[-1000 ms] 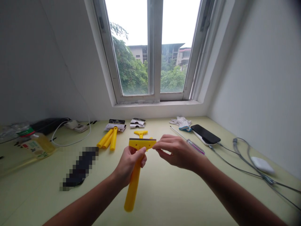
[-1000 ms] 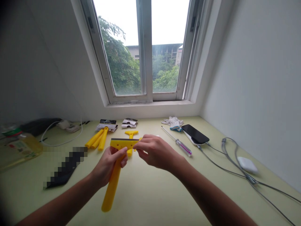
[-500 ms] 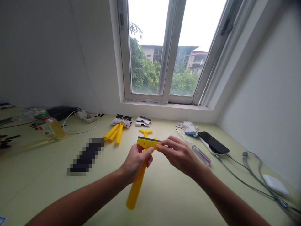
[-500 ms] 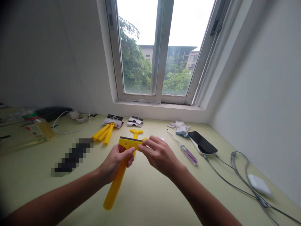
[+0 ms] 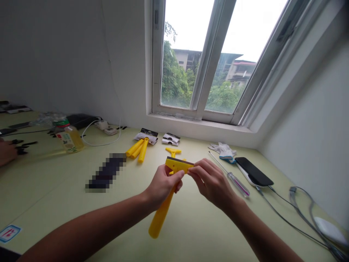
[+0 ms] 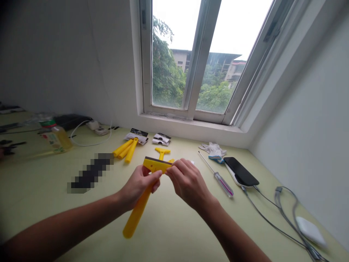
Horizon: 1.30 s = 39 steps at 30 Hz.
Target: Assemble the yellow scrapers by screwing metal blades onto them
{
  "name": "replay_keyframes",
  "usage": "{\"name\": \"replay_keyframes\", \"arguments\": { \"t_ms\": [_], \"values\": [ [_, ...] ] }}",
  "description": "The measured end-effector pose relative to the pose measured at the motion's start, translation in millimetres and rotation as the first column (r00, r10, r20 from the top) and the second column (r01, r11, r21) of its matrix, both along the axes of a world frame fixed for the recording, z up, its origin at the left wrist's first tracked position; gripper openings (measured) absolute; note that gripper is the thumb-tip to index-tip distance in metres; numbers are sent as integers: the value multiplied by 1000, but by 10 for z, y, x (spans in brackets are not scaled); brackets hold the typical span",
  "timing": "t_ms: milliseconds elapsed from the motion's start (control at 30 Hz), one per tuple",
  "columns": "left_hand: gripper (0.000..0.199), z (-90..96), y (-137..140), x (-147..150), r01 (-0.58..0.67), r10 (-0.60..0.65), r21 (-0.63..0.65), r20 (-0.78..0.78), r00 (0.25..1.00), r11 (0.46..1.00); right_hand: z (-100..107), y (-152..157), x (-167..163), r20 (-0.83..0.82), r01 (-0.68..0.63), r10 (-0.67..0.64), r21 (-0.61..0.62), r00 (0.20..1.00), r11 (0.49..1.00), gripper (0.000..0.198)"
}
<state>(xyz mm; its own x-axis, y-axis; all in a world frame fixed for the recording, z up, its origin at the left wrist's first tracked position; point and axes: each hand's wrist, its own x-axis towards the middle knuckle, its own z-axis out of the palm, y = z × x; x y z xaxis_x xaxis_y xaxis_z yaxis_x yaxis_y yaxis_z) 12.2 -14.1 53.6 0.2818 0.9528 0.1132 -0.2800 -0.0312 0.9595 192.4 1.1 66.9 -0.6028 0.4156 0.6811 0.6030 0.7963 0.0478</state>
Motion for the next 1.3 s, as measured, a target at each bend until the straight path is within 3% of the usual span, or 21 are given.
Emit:
{"name": "replay_keyframes", "arguments": {
  "t_ms": [267, 433, 733, 1000, 1300],
  "values": [
    [18, 46, -40, -10, -36, 38, 61, -25, 999, 997, 56, -69, -6, 29, 15, -17, 82, 999, 996, 16],
    [20, 64, -91, -10, -22, 23, 46, -20, 1000, 999, -12, -84, -46, -63, 26, -16, 164, 998, 986, 25],
    [19, 81, -128, -5, 1, 0, 30, -23, 1000, 1000, -67, -41, -44, -231, -88, 97, 51, 968, 995, 24],
    [15, 100, -133, -4, 12, -10, -41, 47, 999, 999, -34, -20, 14, -89, -92, 102, 109, 991, 990, 25],
    [19, 101, -140, -16, -20, 26, 85, -62, 998, 996, 21, -42, 16, -77, -97, 104, 80, 992, 992, 22]
  ]
}}
